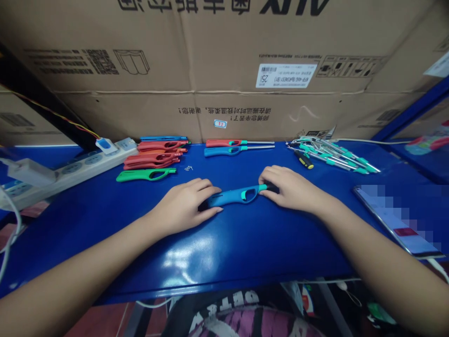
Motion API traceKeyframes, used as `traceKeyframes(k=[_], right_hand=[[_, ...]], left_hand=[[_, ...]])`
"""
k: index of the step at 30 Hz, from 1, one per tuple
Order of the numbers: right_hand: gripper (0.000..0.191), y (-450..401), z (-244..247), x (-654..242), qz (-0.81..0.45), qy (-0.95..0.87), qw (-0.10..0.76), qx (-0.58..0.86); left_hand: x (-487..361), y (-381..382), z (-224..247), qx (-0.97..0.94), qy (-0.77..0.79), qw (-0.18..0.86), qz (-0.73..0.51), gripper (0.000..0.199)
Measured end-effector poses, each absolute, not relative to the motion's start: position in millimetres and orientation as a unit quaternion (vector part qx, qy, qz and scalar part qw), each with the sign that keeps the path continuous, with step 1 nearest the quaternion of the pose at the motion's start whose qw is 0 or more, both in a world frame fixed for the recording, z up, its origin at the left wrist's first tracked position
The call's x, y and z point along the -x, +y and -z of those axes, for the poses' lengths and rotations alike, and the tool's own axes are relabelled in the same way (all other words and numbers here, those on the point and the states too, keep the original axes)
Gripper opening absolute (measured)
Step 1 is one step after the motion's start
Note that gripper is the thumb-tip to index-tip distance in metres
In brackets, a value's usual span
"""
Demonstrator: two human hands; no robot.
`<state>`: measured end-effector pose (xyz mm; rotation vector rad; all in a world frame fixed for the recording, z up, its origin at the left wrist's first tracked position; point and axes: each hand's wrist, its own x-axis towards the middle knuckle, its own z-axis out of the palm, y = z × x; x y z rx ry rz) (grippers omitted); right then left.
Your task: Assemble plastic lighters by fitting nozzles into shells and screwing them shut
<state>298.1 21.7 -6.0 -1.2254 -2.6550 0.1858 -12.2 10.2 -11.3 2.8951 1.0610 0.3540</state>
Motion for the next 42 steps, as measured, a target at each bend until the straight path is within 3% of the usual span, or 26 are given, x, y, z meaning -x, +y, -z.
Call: traceKeyframes(k=[6,10,13,17,19,25,32,36,39,42], right_hand=[[0.03,34,10,-314,-0.108,-0.88,0.14,0.441],[0.04,44,13,-337,0.053,-0.759,0.125,0.637],[0.049,53,14,-356,0.084,-0.634,0.078,0.765],[0.039,60,10,-367,0.01,-0.58,0.037,0.813],[0.037,62,7,-365,0.01,-0.587,0.076,0.806],[0.034,58,4,-352,0.053,-0.577,0.352,0.735],[0.028,55,1,-358,0.125,-0.583,0.417,0.687],[0.026,53,-3,-352,0.133,-0.564,0.516,0.63],[0.036,47,-5,-328,-0.026,-0.544,0.623,0.561],[0.043,37,-2,-290,-0.269,-0.564,0.594,0.506]], left_hand=[[16,11,12,-0.925,0.36,0.047,-0.11,0.043],[16,10,11,-0.922,0.366,0.057,-0.114,0.038],[17,10,12,-0.919,0.367,0.078,-0.123,0.036],[16,11,15,-0.909,0.374,0.113,-0.142,0.035],[16,11,16,-0.906,0.377,0.123,-0.148,0.035],[15,10,17,-0.905,0.377,0.127,-0.15,0.037],[16,8,18,-0.912,0.368,0.107,-0.147,0.036],[13,6,19,-0.909,0.371,0.122,-0.146,0.038],[8,3,20,-0.906,0.369,0.142,-0.153,0.04],[4,-1,20,-0.908,0.36,0.148,-0.158,0.044]])
